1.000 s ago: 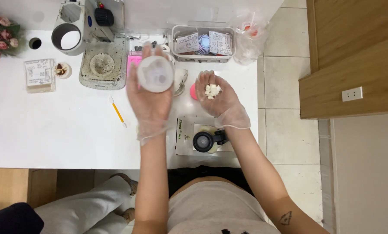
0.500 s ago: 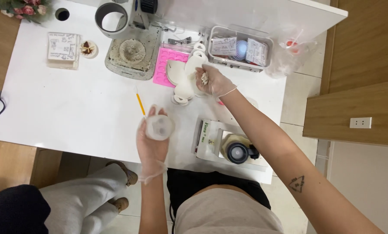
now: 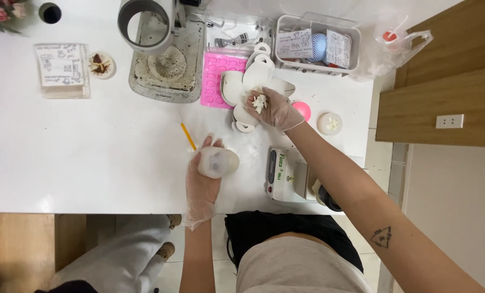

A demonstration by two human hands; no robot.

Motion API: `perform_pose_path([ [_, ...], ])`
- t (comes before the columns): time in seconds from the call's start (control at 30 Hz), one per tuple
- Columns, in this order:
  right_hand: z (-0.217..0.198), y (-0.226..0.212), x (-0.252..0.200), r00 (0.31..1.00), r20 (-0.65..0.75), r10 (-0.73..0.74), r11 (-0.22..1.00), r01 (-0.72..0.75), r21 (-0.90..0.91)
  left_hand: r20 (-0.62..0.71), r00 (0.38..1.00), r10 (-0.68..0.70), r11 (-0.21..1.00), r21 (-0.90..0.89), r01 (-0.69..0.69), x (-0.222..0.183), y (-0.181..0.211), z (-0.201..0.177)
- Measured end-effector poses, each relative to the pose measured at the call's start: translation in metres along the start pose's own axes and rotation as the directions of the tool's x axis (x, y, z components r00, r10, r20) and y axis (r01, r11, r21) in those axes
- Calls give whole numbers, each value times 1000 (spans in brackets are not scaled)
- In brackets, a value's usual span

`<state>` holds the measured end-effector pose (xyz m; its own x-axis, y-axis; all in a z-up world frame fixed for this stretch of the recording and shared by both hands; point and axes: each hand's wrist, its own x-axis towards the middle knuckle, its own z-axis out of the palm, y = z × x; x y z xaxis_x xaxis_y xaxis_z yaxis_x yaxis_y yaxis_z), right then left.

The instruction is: Preparing and assembling small wax melts and packaging components in a production area.

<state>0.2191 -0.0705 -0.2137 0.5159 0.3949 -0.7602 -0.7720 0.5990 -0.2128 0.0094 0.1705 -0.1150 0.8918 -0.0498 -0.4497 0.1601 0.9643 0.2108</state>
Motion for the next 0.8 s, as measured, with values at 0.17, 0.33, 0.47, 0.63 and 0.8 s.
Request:
perform_pose_path([
  [0.17, -15, -20, 15, 999, -46, 8, 1000, -8, 11, 33, 999, 1, 999, 38, -2, 20, 10, 9],
  [0.33, -8, -24, 7, 996, -91, 22, 998, -16, 65, 22, 1000, -12, 1000, 27, 11, 28, 15, 8],
  [0.47, 0, -34, 5, 994, -100, 46, 999, -44, 21, -1, 1000, -12, 999, 39, 12, 32, 19, 4],
  [0.63, 30, -41, -37, 975, -224, 5, 972, -57, -228, 7, 999, -39, 997, 70, 39, 25, 22, 1],
  [0.8, 41, -34, -45, 949, -284, -139, 852, -32, -523, -9, 999, -48, 996, 69, 49, 32, 20, -8],
])
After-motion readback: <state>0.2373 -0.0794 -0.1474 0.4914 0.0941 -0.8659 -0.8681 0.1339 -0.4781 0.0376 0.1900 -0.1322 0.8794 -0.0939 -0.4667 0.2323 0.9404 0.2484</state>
